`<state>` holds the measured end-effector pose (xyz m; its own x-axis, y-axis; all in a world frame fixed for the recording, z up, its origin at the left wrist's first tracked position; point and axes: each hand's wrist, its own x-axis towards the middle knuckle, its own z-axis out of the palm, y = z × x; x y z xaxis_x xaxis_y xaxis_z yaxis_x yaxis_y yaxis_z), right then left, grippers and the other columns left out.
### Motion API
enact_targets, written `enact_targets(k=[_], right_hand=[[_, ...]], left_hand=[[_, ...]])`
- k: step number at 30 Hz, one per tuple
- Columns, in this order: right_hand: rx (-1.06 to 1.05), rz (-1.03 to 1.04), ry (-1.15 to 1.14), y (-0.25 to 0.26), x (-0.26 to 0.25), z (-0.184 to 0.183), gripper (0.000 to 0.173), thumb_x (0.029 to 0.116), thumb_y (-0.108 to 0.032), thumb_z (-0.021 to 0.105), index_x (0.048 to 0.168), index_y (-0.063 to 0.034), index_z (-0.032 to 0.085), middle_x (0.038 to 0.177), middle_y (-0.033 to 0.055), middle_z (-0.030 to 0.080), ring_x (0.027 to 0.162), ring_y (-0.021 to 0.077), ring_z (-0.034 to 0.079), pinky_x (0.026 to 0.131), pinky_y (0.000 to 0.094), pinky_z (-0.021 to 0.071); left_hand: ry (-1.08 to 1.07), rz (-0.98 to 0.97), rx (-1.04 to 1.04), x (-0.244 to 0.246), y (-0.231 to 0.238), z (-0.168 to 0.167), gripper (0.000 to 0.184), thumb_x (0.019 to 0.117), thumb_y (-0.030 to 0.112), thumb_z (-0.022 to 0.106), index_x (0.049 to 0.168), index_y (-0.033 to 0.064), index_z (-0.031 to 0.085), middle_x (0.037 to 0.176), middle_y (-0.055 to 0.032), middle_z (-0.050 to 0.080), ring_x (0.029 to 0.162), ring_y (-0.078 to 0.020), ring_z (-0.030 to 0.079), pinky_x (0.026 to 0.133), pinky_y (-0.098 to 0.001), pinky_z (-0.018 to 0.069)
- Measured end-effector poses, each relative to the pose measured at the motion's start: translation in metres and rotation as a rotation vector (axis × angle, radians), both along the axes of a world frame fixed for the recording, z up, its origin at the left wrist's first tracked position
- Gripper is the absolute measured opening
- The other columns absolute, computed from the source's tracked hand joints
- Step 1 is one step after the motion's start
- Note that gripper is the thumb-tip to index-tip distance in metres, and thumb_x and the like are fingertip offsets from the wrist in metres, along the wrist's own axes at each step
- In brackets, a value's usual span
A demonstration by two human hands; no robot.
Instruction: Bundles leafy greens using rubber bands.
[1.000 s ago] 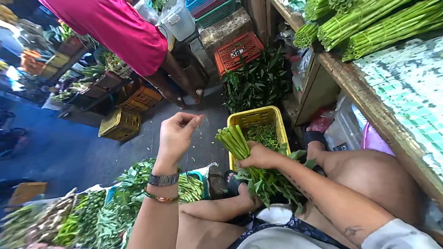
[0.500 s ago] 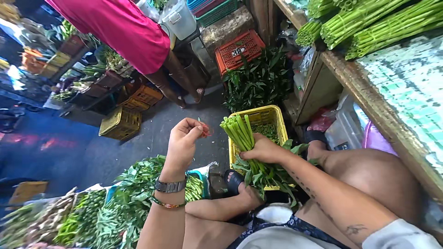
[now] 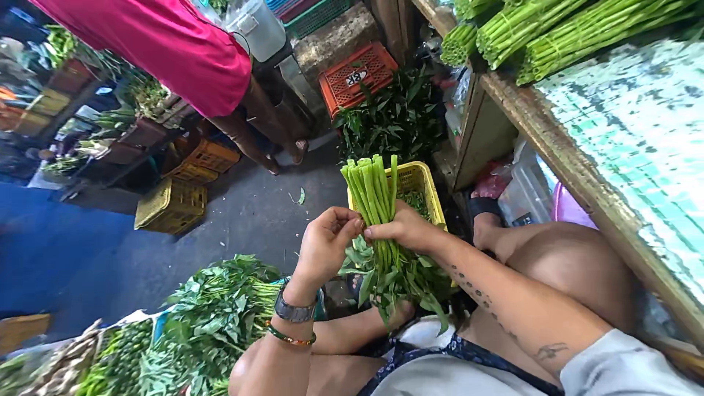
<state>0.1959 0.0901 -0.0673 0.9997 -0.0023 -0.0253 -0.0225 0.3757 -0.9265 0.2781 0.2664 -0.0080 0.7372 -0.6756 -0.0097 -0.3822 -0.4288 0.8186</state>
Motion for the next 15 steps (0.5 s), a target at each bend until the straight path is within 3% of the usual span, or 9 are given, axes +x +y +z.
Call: enact_targets(k=[4, 6, 8, 10, 12, 14, 15], right_hand=[[-0.121, -0.014, -0.026, -0.008, 0.001, -0.004, 0.018, 0.0827, -0.012, 0.074, 0.098, -0.0029, 0.070, 0.083, 0.0064, 0.073, 0.076, 0.0137, 0.070, 0.073, 0.0316, 0.0607], [-0.162, 0.002, -0.025, -0.009, 0.002, -0.005, 0.018, 0.0819, -0.014, 0.075, 0.097, -0.0045, 0.071, 0.083, 0.0050, 0.073, 0.076, 0.0128, 0.070, 0.073, 0.0321, 0.0610], [-0.188, 0.018, -0.012, -0.008, 0.004, -0.007, 0.019, 0.0813, -0.015, 0.076, 0.097, -0.0059, 0.072, 0.083, 0.0042, 0.073, 0.076, 0.0125, 0.070, 0.073, 0.0325, 0.0608], [-0.179, 0.033, -0.005, -0.005, 0.005, -0.009, 0.018, 0.0815, -0.015, 0.075, 0.097, -0.0056, 0.071, 0.082, 0.0051, 0.073, 0.075, 0.0134, 0.070, 0.071, 0.0328, 0.0607], [-0.180, 0.027, 0.008, -0.004, 0.006, -0.010, 0.017, 0.0807, -0.015, 0.075, 0.095, -0.0055, 0.071, 0.081, 0.0051, 0.073, 0.074, 0.0133, 0.070, 0.071, 0.0326, 0.0605], [-0.189, 0.012, 0.015, -0.005, 0.005, -0.008, 0.017, 0.0813, -0.014, 0.075, 0.095, -0.0048, 0.071, 0.081, 0.0050, 0.073, 0.074, 0.0127, 0.070, 0.072, 0.0319, 0.0607], [-0.191, 0.006, 0.015, -0.006, 0.005, -0.008, 0.016, 0.0818, -0.013, 0.075, 0.095, -0.0043, 0.071, 0.081, 0.0053, 0.073, 0.075, 0.0129, 0.070, 0.072, 0.0320, 0.0610]], left_hand=[[0.094, 0.092, -0.152, 0.002, -0.002, -0.005, 0.026, 0.0991, 0.008, 0.065, 0.125, 0.0050, 0.066, 0.094, -0.0056, 0.074, 0.081, -0.0156, 0.071, 0.077, -0.0339, 0.0617], [0.325, 0.135, -0.358, 0.002, -0.002, -0.007, 0.026, 0.1030, 0.006, 0.055, 0.128, 0.0031, 0.062, 0.097, -0.0092, 0.071, 0.084, -0.0185, 0.070, 0.081, -0.0381, 0.0610], [0.595, 0.155, -0.574, 0.002, -0.002, -0.008, 0.023, 0.1065, 0.011, 0.045, 0.123, 0.0078, 0.061, 0.087, -0.0069, 0.068, 0.080, -0.0187, 0.069, 0.081, -0.0399, 0.0600], [0.771, 0.140, -0.703, 0.003, 0.002, -0.010, 0.024, 0.1084, 0.018, 0.041, 0.118, 0.0153, 0.063, 0.080, -0.0022, 0.066, 0.075, -0.0156, 0.067, 0.075, -0.0352, 0.0590], [0.880, 0.093, -0.733, 0.005, 0.006, -0.012, 0.026, 0.1101, 0.024, 0.038, 0.118, 0.0189, 0.063, 0.074, 0.0023, 0.060, 0.062, -0.0074, 0.058, 0.060, -0.0232, 0.0518], [0.925, 0.038, -0.596, 0.002, 0.011, -0.013, 0.028, 0.1112, 0.028, 0.037, 0.124, 0.0176, 0.059, 0.078, 0.0006, 0.059, 0.049, -0.0009, 0.045, 0.045, -0.0144, 0.0414], [0.887, 0.014, -0.462, 0.000, 0.014, -0.012, 0.032, 0.1111, 0.028, 0.036, 0.131, 0.0154, 0.057, 0.087, -0.0034, 0.063, 0.048, -0.0016, 0.043, 0.044, -0.0154, 0.0392]])
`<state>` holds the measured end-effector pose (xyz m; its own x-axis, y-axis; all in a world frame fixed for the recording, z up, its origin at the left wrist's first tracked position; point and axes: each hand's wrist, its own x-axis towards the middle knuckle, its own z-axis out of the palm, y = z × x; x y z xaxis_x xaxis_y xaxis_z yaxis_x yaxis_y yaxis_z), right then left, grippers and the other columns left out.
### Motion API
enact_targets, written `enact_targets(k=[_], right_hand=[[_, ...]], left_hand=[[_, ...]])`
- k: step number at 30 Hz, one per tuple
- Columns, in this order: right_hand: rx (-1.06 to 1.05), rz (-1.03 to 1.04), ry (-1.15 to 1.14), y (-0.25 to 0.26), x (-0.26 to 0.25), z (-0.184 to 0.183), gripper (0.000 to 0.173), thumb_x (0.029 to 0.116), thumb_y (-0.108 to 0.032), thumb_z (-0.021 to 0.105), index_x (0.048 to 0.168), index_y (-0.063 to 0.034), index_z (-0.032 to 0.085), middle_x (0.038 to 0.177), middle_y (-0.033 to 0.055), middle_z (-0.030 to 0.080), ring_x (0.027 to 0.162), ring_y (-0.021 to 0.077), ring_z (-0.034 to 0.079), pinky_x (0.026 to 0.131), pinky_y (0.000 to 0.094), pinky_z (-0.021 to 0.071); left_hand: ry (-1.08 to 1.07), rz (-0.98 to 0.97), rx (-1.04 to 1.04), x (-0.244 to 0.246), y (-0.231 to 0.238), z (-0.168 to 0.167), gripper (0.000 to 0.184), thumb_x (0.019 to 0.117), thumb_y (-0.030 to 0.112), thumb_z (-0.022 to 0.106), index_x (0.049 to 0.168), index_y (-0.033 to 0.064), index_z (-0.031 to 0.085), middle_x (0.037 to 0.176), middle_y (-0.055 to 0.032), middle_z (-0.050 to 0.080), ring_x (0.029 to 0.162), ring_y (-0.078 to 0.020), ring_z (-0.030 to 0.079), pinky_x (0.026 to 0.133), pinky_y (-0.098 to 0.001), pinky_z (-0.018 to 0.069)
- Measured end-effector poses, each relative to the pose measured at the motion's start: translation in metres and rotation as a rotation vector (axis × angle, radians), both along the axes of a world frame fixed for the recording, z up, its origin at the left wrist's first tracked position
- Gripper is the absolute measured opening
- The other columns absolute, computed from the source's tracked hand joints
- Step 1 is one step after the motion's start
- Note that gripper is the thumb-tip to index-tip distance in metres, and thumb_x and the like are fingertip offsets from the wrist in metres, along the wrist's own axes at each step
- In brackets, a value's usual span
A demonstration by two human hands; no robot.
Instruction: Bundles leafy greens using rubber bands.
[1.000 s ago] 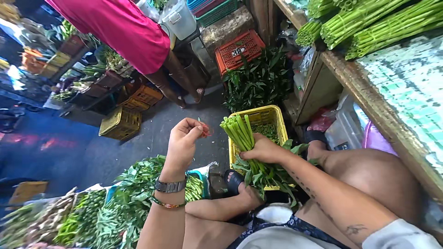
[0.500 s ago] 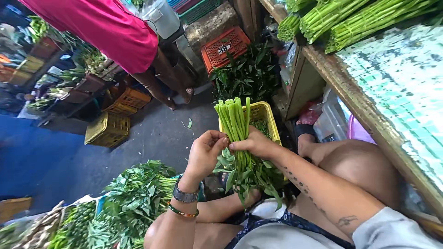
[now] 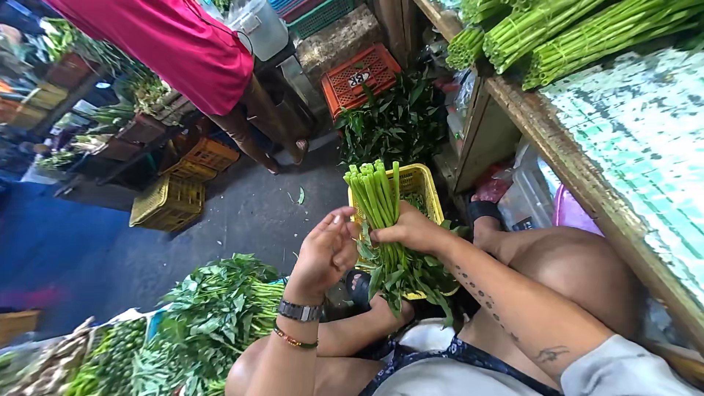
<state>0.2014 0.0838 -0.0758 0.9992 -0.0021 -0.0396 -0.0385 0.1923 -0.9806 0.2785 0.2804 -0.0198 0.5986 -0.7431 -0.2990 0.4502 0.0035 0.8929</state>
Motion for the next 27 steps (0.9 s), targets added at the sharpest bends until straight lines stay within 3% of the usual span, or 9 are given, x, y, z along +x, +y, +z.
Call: enact_targets(k=[5, 7, 10, 14, 17, 20, 22, 24, 27], right_hand=[[-0.151, 0.011, 0.060, -0.005, 0.004, 0.000, 0.023, 0.0808, -0.021, 0.076, 0.100, -0.0083, 0.072, 0.084, 0.0026, 0.074, 0.076, 0.0109, 0.071, 0.073, 0.0334, 0.0616], [-0.253, 0.039, 0.113, -0.004, 0.005, 0.003, 0.030, 0.0806, -0.025, 0.077, 0.106, -0.0107, 0.071, 0.088, 0.0016, 0.073, 0.080, 0.0101, 0.071, 0.076, 0.0351, 0.0608], [-0.403, 0.064, 0.099, 0.006, 0.006, -0.003, 0.036, 0.0786, -0.029, 0.079, 0.110, -0.0132, 0.071, 0.092, 0.0030, 0.072, 0.084, 0.0137, 0.069, 0.077, 0.0436, 0.0582], [-0.746, 0.191, 0.053, 0.020, -0.001, 0.002, 0.042, 0.0822, -0.034, 0.081, 0.117, -0.0136, 0.068, 0.102, 0.0079, 0.073, 0.098, 0.0238, 0.071, 0.086, 0.0550, 0.0566], [-0.691, 0.056, 0.019, 0.009, -0.012, 0.005, 0.040, 0.0812, -0.029, 0.080, 0.115, -0.0119, 0.070, 0.094, 0.0084, 0.073, 0.089, 0.0234, 0.071, 0.080, 0.0535, 0.0578], [-0.278, -0.347, 0.010, -0.008, -0.008, 0.002, 0.039, 0.0817, -0.020, 0.081, 0.116, -0.0077, 0.068, 0.092, 0.0065, 0.072, 0.081, 0.0164, 0.070, 0.075, 0.0426, 0.0611], [-0.027, -0.489, 0.016, -0.008, 0.006, -0.006, 0.044, 0.0868, -0.018, 0.081, 0.124, -0.0054, 0.062, 0.095, 0.0094, 0.073, 0.080, 0.0203, 0.073, 0.075, 0.0423, 0.0636], [0.154, -0.516, 0.062, -0.001, 0.021, -0.012, 0.038, 0.0930, -0.020, 0.076, 0.125, -0.0051, 0.060, 0.090, 0.0104, 0.073, 0.075, 0.0215, 0.072, 0.072, 0.0401, 0.0627], [0.292, -0.416, 0.175, 0.012, 0.022, -0.013, 0.027, 0.1009, -0.023, 0.067, 0.119, -0.0043, 0.063, 0.082, 0.0092, 0.070, 0.069, 0.0193, 0.069, 0.069, 0.0350, 0.0612]], left_hand=[[-0.375, -0.154, 0.057, -0.002, 0.022, 0.023, 0.040, 0.0986, 0.002, 0.045, 0.136, 0.0072, 0.059, 0.117, -0.0120, 0.073, 0.052, -0.0063, 0.060, 0.045, -0.0214, 0.0510], [-0.591, -0.058, 0.032, -0.002, 0.027, 0.050, 0.038, 0.0956, 0.008, 0.064, 0.133, 0.0147, 0.063, 0.121, -0.0068, 0.072, 0.054, -0.0050, 0.059, 0.045, -0.0198, 0.0500], [-1.030, -0.118, 0.064, 0.002, 0.017, 0.090, 0.069, 0.0828, 0.024, 0.085, 0.142, 0.0224, 0.050, 0.138, -0.0009, 0.064, 0.063, -0.0049, 0.061, 0.050, -0.0197, 0.0516], [-1.672, -0.663, 0.747, 0.001, -0.023, 0.103, 0.111, 0.0721, 0.042, 0.087, 0.163, 0.0312, 0.024, 0.128, -0.0031, 0.065, 0.070, -0.0199, 0.067, 0.056, -0.0461, 0.0565], [-1.436, -0.783, 0.907, 0.042, -0.017, 0.095, 0.115, 0.0740, 0.034, 0.089, 0.164, 0.0349, 0.018, 0.110, -0.0042, 0.073, 0.076, -0.0269, 0.070, 0.067, -0.0560, 0.0584], [-1.156, -0.413, 0.744, 0.070, 0.025, 0.068, 0.084, 0.0869, 0.022, 0.081, 0.159, 0.0251, 0.037, 0.085, -0.0039, 0.073, 0.061, -0.0172, 0.063, 0.053, -0.0377, 0.0542], [-1.093, -0.434, 0.730, 0.032, 0.022, 0.042, 0.067, 0.0994, 0.022, 0.066, 0.159, 0.0234, 0.035, 0.094, -0.0042, 0.075, 0.078, -0.0180, 0.072, 0.072, -0.0436, 0.0625], [-1.050, -0.447, 0.414, -0.026, 0.012, 0.044, 0.053, 0.1064, 0.020, 0.053, 0.157, 0.0158, 0.040, 0.095, -0.0051, 0.075, 0.080, -0.0164, 0.073, 0.075, -0.0385, 0.0630], [-0.699, 0.088, -0.267, -0.016, 0.018, 0.073, 0.036, 0.1069, 0.027, 0.047, 0.141, 0.0207, 0.056, 0.100, -0.0036, 0.075, 0.081, -0.0156, 0.072, 0.071, -0.0310, 0.0614]])
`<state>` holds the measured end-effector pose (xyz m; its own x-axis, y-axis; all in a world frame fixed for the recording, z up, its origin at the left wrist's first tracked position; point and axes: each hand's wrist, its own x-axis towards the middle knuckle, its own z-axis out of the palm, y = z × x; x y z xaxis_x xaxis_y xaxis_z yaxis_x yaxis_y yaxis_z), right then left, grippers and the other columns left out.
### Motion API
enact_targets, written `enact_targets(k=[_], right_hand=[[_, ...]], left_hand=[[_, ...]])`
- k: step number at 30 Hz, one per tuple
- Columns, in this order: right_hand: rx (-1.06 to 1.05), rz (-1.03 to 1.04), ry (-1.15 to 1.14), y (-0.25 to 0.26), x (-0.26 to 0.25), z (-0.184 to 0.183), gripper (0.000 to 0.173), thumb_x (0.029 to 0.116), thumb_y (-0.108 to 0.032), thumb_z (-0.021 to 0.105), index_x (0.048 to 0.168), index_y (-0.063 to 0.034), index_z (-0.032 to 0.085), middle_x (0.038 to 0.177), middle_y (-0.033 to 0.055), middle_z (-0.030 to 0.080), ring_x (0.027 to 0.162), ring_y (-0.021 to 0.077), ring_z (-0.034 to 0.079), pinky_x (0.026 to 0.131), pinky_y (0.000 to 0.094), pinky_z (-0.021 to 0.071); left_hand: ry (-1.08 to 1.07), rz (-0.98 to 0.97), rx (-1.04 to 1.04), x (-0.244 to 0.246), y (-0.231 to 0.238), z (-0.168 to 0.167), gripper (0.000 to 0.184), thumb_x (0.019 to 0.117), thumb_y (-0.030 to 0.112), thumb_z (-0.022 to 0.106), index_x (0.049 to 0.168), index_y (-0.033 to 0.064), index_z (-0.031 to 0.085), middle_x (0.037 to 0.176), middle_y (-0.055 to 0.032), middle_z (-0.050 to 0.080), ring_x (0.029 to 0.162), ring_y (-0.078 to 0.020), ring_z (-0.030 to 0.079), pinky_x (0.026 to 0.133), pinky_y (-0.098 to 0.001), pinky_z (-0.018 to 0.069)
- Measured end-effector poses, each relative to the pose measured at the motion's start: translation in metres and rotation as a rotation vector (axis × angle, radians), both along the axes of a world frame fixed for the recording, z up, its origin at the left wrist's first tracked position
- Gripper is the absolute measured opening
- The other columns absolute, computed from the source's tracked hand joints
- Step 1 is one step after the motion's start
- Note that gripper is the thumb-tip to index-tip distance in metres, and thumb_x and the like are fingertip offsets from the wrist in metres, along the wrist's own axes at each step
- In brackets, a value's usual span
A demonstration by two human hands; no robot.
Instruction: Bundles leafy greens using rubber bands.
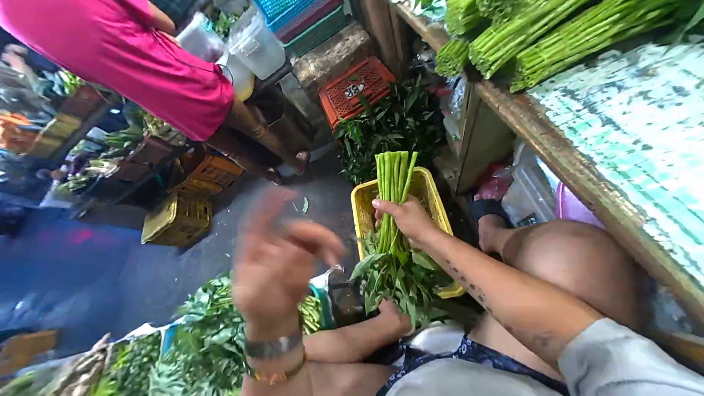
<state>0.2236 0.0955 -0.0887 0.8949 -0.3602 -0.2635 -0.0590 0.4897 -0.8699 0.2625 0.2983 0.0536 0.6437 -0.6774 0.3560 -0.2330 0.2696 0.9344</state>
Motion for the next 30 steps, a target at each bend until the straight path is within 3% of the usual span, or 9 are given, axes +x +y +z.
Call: enact_targets(k=[3, 8, 11, 14, 17, 19, 23, 27, 30], right_hand=[[0.006, 0.151, -0.106, 0.011, -0.012, 0.014, 0.026, 0.0971, -0.016, 0.068, 0.117, 0.0004, 0.064, 0.083, 0.0108, 0.072, 0.074, 0.0203, 0.071, 0.074, 0.0361, 0.0619], [-0.034, 0.338, -0.320, 0.007, -0.027, 0.022, 0.035, 0.0863, -0.017, 0.073, 0.115, 0.0000, 0.062, 0.086, 0.0059, 0.072, 0.076, 0.0170, 0.071, 0.077, 0.0358, 0.0626], [-0.293, 0.676, -0.253, 0.001, -0.032, 0.012, 0.032, 0.0848, -0.017, 0.075, 0.112, -0.0030, 0.067, 0.086, 0.0044, 0.073, 0.075, 0.0129, 0.070, 0.075, 0.0358, 0.0617], [-0.405, 0.768, -0.043, 0.002, -0.031, 0.013, 0.038, 0.0876, -0.014, 0.076, 0.121, 0.0001, 0.063, 0.089, 0.0053, 0.067, 0.073, 0.0091, 0.063, 0.073, 0.0308, 0.0560], [-0.124, 0.312, 0.044, -0.008, -0.012, 0.006, 0.034, 0.0937, -0.012, 0.071, 0.123, 0.0024, 0.061, 0.090, 0.0091, 0.070, 0.076, 0.0145, 0.068, 0.075, 0.0321, 0.0593], [0.000, 0.091, -0.084, -0.014, -0.003, 0.011, 0.030, 0.0937, -0.011, 0.069, 0.119, 0.0018, 0.062, 0.084, 0.0112, 0.071, 0.075, 0.0194, 0.070, 0.075, 0.0362, 0.0604], [-0.371, 0.561, -0.267, -0.001, -0.015, 0.015, 0.041, 0.0838, -0.017, 0.078, 0.120, -0.0034, 0.066, 0.099, 0.0072, 0.073, 0.087, 0.0142, 0.071, 0.084, 0.0387, 0.0612], [-0.261, 0.586, -0.056, 0.013, -0.014, -0.011, 0.046, 0.0859, -0.020, 0.078, 0.125, -0.0025, 0.062, 0.093, 0.0075, 0.071, 0.075, 0.0141, 0.069, 0.074, 0.0348, 0.0612], [-0.273, 0.114, 0.126, 0.019, -0.003, -0.003, 0.055, 0.0856, -0.035, 0.084, 0.126, -0.0045, 0.064, 0.101, 0.0127, 0.072, 0.090, 0.0218, 0.071, 0.086, 0.0455, 0.0596]], left_hand=[[-0.124, 0.389, 0.029, 0.073, 0.006, -0.021, 0.058, 0.1098, 0.013, 0.029, 0.161, 0.0311, 0.008, 0.150, 0.0020, 0.053, 0.116, -0.0173, 0.067, 0.093, -0.0357, 0.0579], [0.028, 0.381, 0.398, 0.094, -0.023, -0.061, 0.108, 0.0935, 0.050, 0.070, 0.162, 0.0309, -0.011, 0.140, -0.0099, 0.059, 0.102, -0.0258, 0.073, 0.082, -0.0445, 0.0631], [-0.166, -0.134, 0.584, 0.060, -0.046, -0.018, 0.138, 0.0640, 0.069, 0.085, 0.165, 0.0254, 0.002, 0.141, -0.0078, 0.060, 0.118, -0.0222, 0.066, 0.094, -0.0437, 0.0598], [-0.624, -0.488, 0.589, 0.001, -0.075, 0.029, 0.115, 0.0735, 0.055, 0.087, 0.163, 0.0168, 0.025, 0.126, 0.0032, 0.071, 0.119, -0.0109, 0.065, 0.107, -0.0403, 0.0534], [-0.321, -0.252, 0.077, 0.007, -0.057, 0.020, 0.084, 0.0844, 0.038, 0.084, 0.155, 0.0196, 0.042, 0.123, -0.0083, 0.073, 0.117, -0.0296, 0.069, 0.109, -0.0510, 0.0522], [-0.103, 0.031, -0.036, 0.046, -0.047, -0.006, 0.096, 0.0867, 0.054, 0.076, 0.161, 0.0270, 0.021, 0.134, -0.0081, 0.068, 0.124, -0.0293, 0.064, 0.111, -0.0475, 0.0491], [-0.060, -0.026, 0.350, 0.069, -0.040, -0.037, 0.137, 0.0637, 0.073, 0.084, 0.163, 0.0277, 0.002, 0.137, -0.0060, 0.064, 0.118, -0.0234, 0.067, 0.096, -0.0436, 0.0594], [-0.220, -0.285, 0.314, 0.028, -0.042, -0.013, 0.100, 0.0764, 0.052, 0.087, 0.156, 0.0109, 0.042, 0.107, -0.0118, 0.077, 0.103, -0.0285, 0.073, 0.098, -0.0477, 0.0591], [0.030, 0.004, -0.083, 0.028, -0.053, -0.042, 0.089, 0.0848, 0.048, 0.080, 0.157, 0.0187, 0.037, 0.127, -0.0133, 0.070, 0.121, -0.0303, 0.066, 0.112, -0.0494, 0.0479]])
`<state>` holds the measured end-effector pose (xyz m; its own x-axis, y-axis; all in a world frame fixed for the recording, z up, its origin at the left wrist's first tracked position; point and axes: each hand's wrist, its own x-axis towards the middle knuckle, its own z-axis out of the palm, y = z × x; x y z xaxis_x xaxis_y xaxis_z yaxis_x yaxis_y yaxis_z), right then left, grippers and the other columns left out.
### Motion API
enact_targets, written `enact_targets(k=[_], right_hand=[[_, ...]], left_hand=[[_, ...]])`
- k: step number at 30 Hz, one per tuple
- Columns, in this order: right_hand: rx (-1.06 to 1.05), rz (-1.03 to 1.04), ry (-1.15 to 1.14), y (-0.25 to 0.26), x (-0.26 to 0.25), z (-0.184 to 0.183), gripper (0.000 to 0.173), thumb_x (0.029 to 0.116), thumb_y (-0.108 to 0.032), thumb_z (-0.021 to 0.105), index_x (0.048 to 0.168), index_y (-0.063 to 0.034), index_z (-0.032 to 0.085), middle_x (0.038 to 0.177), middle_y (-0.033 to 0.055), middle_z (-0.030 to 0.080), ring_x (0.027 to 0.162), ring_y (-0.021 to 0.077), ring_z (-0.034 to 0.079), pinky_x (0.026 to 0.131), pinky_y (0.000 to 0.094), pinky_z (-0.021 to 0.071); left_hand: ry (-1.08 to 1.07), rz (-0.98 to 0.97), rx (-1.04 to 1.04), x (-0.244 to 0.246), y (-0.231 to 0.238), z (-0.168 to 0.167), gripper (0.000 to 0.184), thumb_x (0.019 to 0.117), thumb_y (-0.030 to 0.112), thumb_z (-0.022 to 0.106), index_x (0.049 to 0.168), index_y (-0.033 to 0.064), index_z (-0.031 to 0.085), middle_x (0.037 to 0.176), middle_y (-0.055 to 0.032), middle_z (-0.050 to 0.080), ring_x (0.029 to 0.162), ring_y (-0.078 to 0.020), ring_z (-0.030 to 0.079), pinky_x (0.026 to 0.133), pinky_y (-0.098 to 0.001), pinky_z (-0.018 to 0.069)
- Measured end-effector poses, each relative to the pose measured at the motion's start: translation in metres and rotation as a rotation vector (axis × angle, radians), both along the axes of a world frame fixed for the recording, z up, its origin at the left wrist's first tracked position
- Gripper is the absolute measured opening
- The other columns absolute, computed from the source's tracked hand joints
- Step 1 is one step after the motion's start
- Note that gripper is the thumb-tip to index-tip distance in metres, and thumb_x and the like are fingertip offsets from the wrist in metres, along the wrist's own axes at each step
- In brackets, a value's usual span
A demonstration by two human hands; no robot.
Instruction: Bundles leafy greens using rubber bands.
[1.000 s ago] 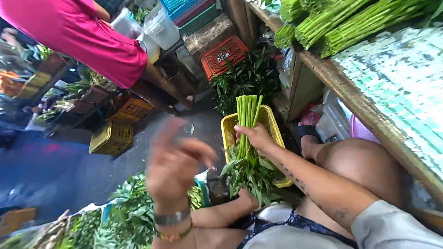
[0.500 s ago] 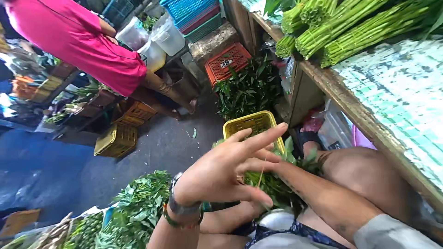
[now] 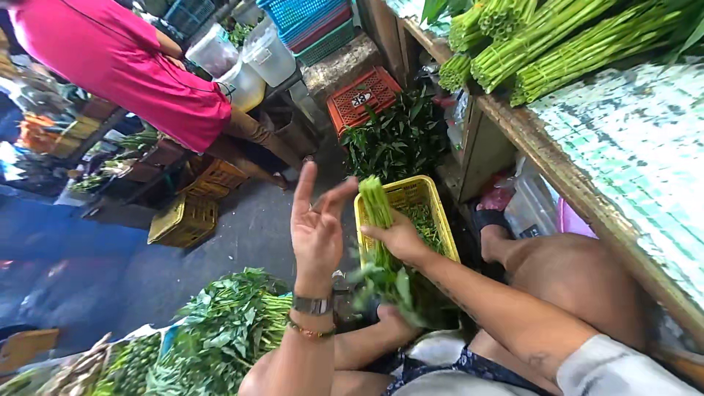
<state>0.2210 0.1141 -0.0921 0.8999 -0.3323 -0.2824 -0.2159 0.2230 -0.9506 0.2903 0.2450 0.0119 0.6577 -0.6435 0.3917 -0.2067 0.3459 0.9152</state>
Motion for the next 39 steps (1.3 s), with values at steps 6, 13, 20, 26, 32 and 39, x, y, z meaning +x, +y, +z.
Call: enact_targets(k=[6, 13, 20, 26, 32, 39], right_hand=[[-0.469, -0.118, -0.033, 0.004, -0.012, -0.009, 0.070, 0.0884, -0.042, 0.079, 0.142, -0.0051, 0.052, 0.129, 0.0187, 0.063, 0.120, 0.0339, 0.061, 0.105, 0.0530, 0.0490], [-0.620, 0.161, -0.076, -0.002, -0.003, -0.006, 0.065, 0.0906, -0.034, 0.077, 0.145, -0.0082, 0.053, 0.136, 0.0162, 0.062, 0.124, 0.0311, 0.062, 0.108, 0.0519, 0.0495], [-0.439, 0.172, -0.097, -0.010, -0.017, -0.009, 0.055, 0.0931, -0.013, 0.071, 0.143, 0.0018, 0.053, 0.131, 0.0221, 0.064, 0.122, 0.0332, 0.062, 0.105, 0.0527, 0.0494], [-0.106, 0.103, -0.191, -0.014, -0.020, 0.010, 0.073, 0.0913, -0.032, 0.079, 0.145, 0.0029, 0.044, 0.128, 0.0245, 0.064, 0.120, 0.0324, 0.064, 0.104, 0.0499, 0.0508], [-0.108, 0.129, -0.224, -0.022, -0.030, 0.011, 0.056, 0.0886, -0.026, 0.082, 0.128, 0.0047, 0.056, 0.115, 0.0236, 0.067, 0.109, 0.0317, 0.067, 0.097, 0.0511, 0.0537], [-0.023, -0.084, -0.041, -0.001, 0.009, -0.003, 0.051, 0.0771, 0.004, 0.074, 0.127, 0.0061, 0.062, 0.110, 0.0129, 0.071, 0.097, 0.0112, 0.067, 0.090, 0.0265, 0.0550]], left_hand=[[0.056, 0.380, 0.381, 0.007, -0.038, -0.035, 0.093, 0.0920, 0.025, 0.078, 0.164, 0.0193, 0.020, 0.144, -0.0098, 0.059, 0.122, -0.0223, 0.064, 0.099, -0.0428, 0.0566], [-0.438, 0.548, 0.912, 0.014, -0.041, -0.017, 0.029, 0.0981, 0.018, 0.062, 0.127, 0.0134, 0.067, 0.105, -0.0073, 0.073, 0.088, -0.0199, 0.071, 0.078, -0.0461, 0.0591], [-0.937, 0.174, 1.092, -0.060, -0.110, 0.032, 0.078, 0.0935, 0.047, 0.066, 0.154, 0.0047, 0.041, 0.140, -0.0341, 0.051, 0.130, -0.0540, 0.049, 0.103, -0.0716, 0.0405], [-1.102, -0.287, 0.612, -0.214, -0.246, 0.015, 0.069, 0.0934, 0.053, 0.067, 0.150, 0.0149, 0.052, 0.114, -0.0150, 0.067, 0.100, -0.0319, 0.067, 0.078, -0.0498, 0.0566], [-1.167, -0.180, 0.788, -0.224, -0.283, 0.002, 0.026, 0.0970, 0.012, 0.059, 0.122, 0.0086, 0.066, 0.102, -0.0165, 0.063, 0.092, -0.0341, 0.067, 0.065, -0.0459, 0.0569], [-0.595, -0.208, 1.133, -0.124, -0.205, 0.040, 0.029, 0.0975, 0.016, 0.059, 0.126, 0.0112, 0.061, 0.103, -0.0111, 0.066, 0.080, -0.0240, 0.067, 0.063, -0.0442, 0.0573]])
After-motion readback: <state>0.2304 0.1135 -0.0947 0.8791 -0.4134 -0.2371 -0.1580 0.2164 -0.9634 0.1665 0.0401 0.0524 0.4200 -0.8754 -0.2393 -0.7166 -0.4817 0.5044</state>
